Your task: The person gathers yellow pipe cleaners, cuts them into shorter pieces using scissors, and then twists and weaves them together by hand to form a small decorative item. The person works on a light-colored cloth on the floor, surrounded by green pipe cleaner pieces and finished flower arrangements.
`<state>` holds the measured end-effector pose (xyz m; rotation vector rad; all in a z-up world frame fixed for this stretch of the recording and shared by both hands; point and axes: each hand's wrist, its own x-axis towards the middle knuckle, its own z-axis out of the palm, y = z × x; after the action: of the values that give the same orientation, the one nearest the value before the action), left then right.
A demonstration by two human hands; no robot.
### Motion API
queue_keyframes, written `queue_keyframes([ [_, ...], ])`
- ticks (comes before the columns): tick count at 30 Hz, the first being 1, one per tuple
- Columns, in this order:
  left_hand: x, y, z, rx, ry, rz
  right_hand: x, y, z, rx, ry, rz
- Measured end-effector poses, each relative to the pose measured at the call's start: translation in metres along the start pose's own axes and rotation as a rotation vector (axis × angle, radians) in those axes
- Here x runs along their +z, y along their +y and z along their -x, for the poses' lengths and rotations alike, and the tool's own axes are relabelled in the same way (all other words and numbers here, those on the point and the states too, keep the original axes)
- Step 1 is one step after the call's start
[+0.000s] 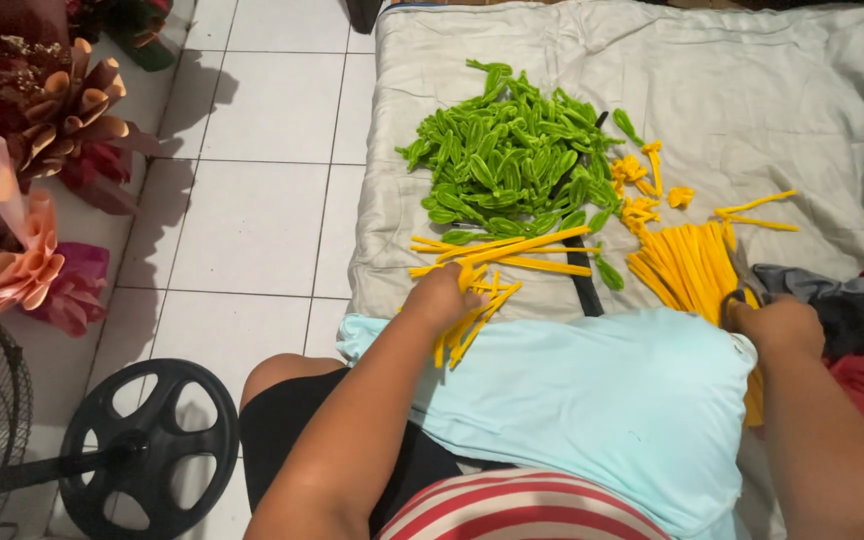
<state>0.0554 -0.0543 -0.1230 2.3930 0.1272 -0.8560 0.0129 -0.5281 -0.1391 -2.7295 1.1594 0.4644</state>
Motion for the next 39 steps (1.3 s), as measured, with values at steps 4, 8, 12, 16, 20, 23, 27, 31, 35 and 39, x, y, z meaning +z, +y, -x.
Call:
queue_keyframes([
  [4, 0.031, -0.006, -0.009, 0.063, 0.0, -0.115, -0.013, -0.017, -0.01, -0.144, 0.106, 0.185],
  [8, 0.066, -0.023, -0.031, 0.266, 0.211, -0.196, -0.046, -0.068, 0.009, -0.379, 0.254, -0.345],
  [12, 0.023, 0.012, 0.044, 0.215, 0.028, -0.512, -0.091, -0.173, 0.161, -0.663, 0.032, -0.474],
  [16, 0.045, -0.016, 0.04, 0.172, 0.06, -0.567, -0.012, -0.239, 0.22, -0.85, -0.159, -0.318],
  [20, 0.062, -0.056, 0.03, 0.191, 0.274, -0.514, 0.072, -0.254, 0.196, -1.232, -0.213, 0.178],
  [23, 0.085, -0.09, 0.003, 0.227, 0.325, -0.532, 0.065, -0.253, 0.206, -1.271, -0.274, 0.352],
  [27, 0.099, -0.097, -0.014, 0.64, 0.77, -0.492, 0.064, -0.255, 0.209, -1.275, -0.297, 0.515],
  [31, 0.083, -0.074, 0.016, 0.64, 0.719, -0.503, 0.069, -0.25, 0.209, -1.283, -0.276, 0.578],
  [35, 0.102, -0.091, -0.008, 0.463, 0.39, -0.492, 0.079, -0.25, 0.202, -1.176, -0.364, 0.38],
  [39, 0.107, -0.101, -0.015, 0.41, 0.291, -0.504, 0.084, -0.244, 0.18, -1.054, -0.447, 0.106],
])
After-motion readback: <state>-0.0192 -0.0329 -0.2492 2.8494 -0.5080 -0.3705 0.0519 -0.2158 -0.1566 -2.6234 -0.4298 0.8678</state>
